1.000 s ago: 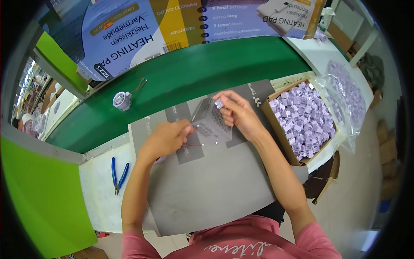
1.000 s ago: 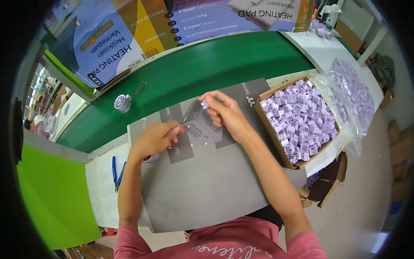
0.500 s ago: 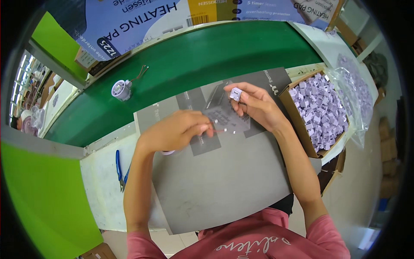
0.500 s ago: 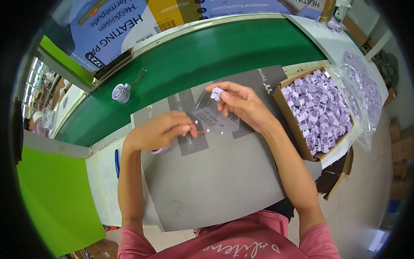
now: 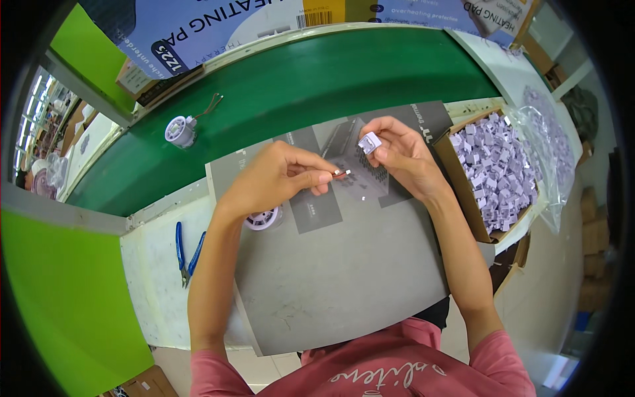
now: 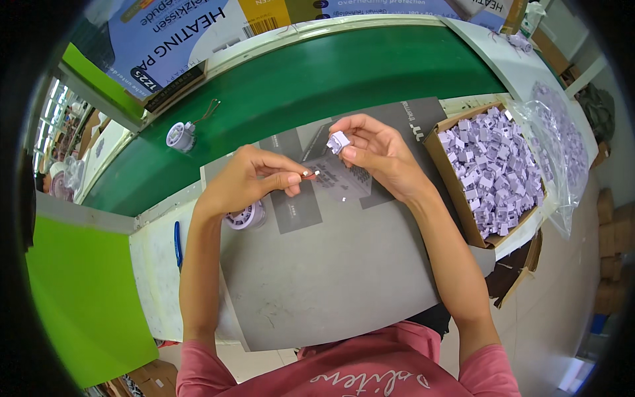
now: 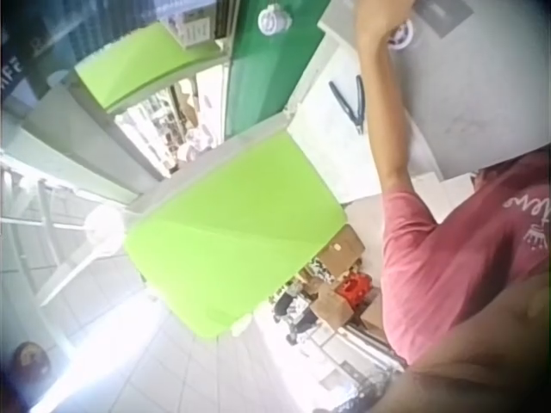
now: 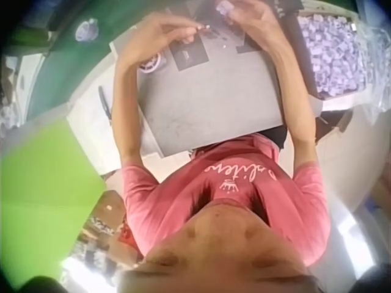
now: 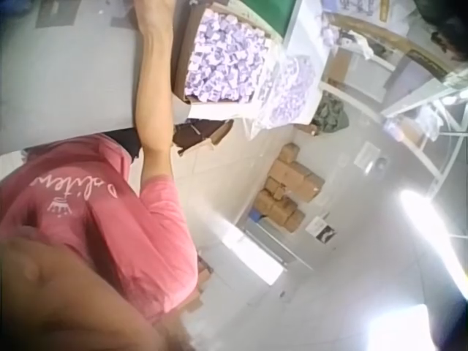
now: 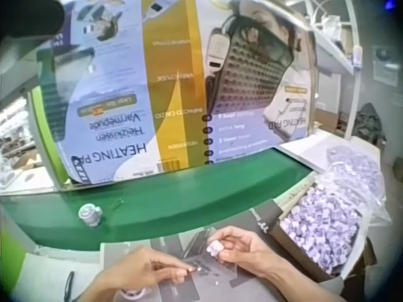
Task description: The person assembles small plastic components by inserting purple inserts into a circular housing at an assembly station, using pliers to manipulate the inserts.
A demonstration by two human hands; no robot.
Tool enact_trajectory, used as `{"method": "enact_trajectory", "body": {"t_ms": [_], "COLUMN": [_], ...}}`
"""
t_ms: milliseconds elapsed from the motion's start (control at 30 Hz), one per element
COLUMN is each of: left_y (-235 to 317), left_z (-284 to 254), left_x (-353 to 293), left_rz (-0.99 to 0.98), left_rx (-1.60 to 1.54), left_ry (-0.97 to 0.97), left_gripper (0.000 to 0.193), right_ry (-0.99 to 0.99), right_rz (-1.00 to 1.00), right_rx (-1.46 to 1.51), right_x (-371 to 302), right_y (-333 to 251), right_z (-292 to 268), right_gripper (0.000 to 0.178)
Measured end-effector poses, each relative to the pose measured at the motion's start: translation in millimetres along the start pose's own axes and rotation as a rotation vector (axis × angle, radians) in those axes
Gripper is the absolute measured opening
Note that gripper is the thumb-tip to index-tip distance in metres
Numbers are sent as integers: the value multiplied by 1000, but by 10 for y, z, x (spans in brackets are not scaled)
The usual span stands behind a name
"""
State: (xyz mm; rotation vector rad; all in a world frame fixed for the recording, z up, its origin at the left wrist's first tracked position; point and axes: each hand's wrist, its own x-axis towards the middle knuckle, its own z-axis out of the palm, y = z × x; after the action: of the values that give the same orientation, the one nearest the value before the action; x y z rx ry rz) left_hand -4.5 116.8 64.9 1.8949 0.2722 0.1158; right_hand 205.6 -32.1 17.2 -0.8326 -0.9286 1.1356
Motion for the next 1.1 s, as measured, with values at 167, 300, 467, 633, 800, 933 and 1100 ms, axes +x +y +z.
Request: {"method": "enact_trajectory", "body": {"t_ms": [167, 300, 467, 633, 800, 933, 1100], "left_y": [-21, 90, 90, 32, -43, -87, -47], "left_z": [17, 5, 2, 2, 19, 34, -5], "left_x": [-5, 3, 10, 18, 29, 45, 23], "left_rz": [-81, -137, -163, -121, -85, -70, -114], "left_rx": [-52, -78, -84, -75, -57, -82, -78], "left_ry": [111, 128, 150, 139, 127, 149, 116], "left_gripper": [16, 17, 18, 18, 17, 18, 19], "right_ry": [92, 130, 188, 217, 207, 172, 193], "right_rz": [15, -175, -423, -447, -433, -399, -410], "right_rx": [23, -457, -986, -980, -945, -771, -814], "right_x": [9, 7, 17, 14, 1, 2, -5], "right_y": [-29, 45, 80, 108, 76, 90, 88], "right_z": [100, 76, 168, 193, 172, 144, 163], "right_gripper": [37, 39, 39, 42, 39, 35, 36]}}
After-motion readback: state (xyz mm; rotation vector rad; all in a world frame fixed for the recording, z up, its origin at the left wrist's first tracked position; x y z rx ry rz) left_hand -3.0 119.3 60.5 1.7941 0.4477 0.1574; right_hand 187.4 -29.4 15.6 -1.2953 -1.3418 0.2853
